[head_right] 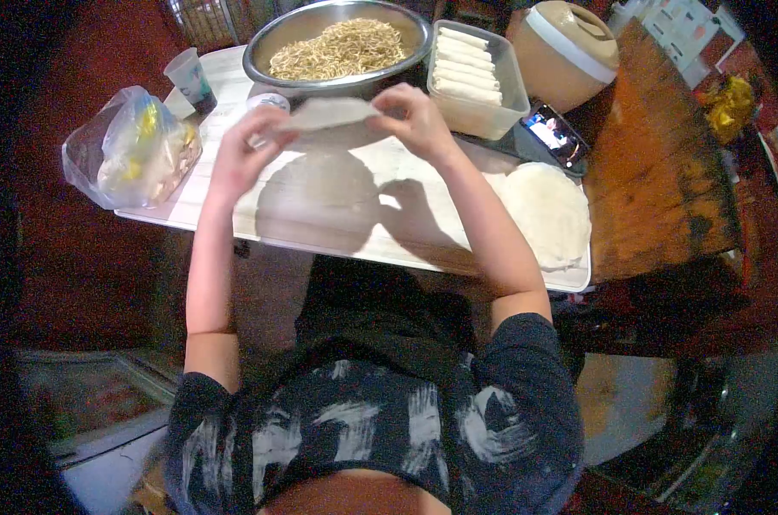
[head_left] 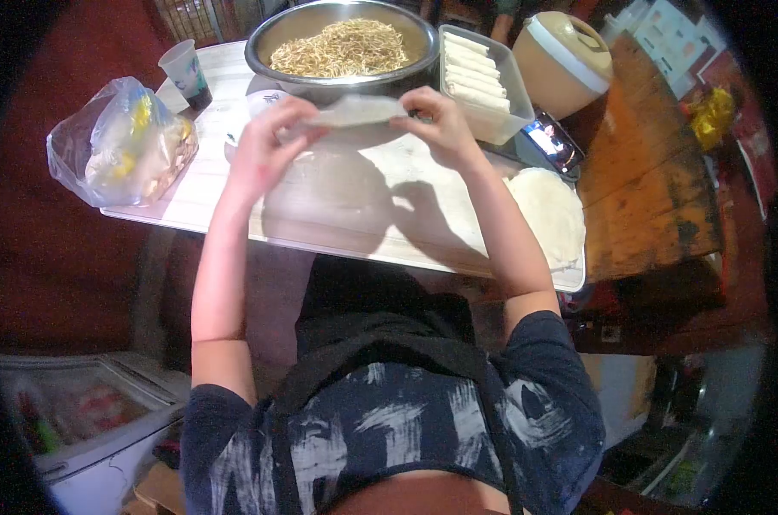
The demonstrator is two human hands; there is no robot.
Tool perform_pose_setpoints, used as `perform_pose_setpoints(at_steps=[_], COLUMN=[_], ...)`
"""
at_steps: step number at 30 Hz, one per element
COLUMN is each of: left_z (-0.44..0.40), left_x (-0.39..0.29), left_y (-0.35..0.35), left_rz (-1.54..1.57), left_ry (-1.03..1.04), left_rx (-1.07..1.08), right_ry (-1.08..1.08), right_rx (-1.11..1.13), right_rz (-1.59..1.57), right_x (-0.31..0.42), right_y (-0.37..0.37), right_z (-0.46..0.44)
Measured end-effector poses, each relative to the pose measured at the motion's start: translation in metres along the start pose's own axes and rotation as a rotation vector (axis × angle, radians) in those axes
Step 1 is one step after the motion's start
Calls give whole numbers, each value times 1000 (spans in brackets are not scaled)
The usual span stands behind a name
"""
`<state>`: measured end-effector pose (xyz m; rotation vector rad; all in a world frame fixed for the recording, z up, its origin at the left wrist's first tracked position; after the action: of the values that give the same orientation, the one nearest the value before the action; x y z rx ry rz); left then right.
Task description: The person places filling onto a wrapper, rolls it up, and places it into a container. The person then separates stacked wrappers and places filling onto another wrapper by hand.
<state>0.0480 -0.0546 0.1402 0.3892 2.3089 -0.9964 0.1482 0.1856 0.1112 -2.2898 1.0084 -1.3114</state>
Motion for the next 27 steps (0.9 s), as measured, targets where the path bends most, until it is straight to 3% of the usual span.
perform_pose_setpoints(at_steps=[1,4,7,18,24,27], left_z=[10,46,72,74,45,10], left_x=[-8,3,5,2,18,43], left_y=[9,56,99,117,90,74], left_rz=[3,-148,-201,-138,82,96], left_ry=[-24,39,176,193,2,-103], left_rx=[58,224,275,318,285,166], right_ry=[56,45,116,121,80,-72], right_rx=[55,174,299,253,222,138], right_rz=[-61,245,345,344,369,367], right_x=[-7,-41,-50,-41,-21,-14], right_y=[7,30,41,27,22,14], right_z=[10,51,78,91,65,14])
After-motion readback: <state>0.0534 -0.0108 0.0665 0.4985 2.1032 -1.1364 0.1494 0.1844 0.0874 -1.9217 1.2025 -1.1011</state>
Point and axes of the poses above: each hand's wrist, its own z-axis away from the middle knuckle, its own y-axis out of the palm, x = y × z, the point moved 4 cm from there along -z, towards the middle knuckle, and after that the axes turned 6 degrees about x, right-handed, at the moved point
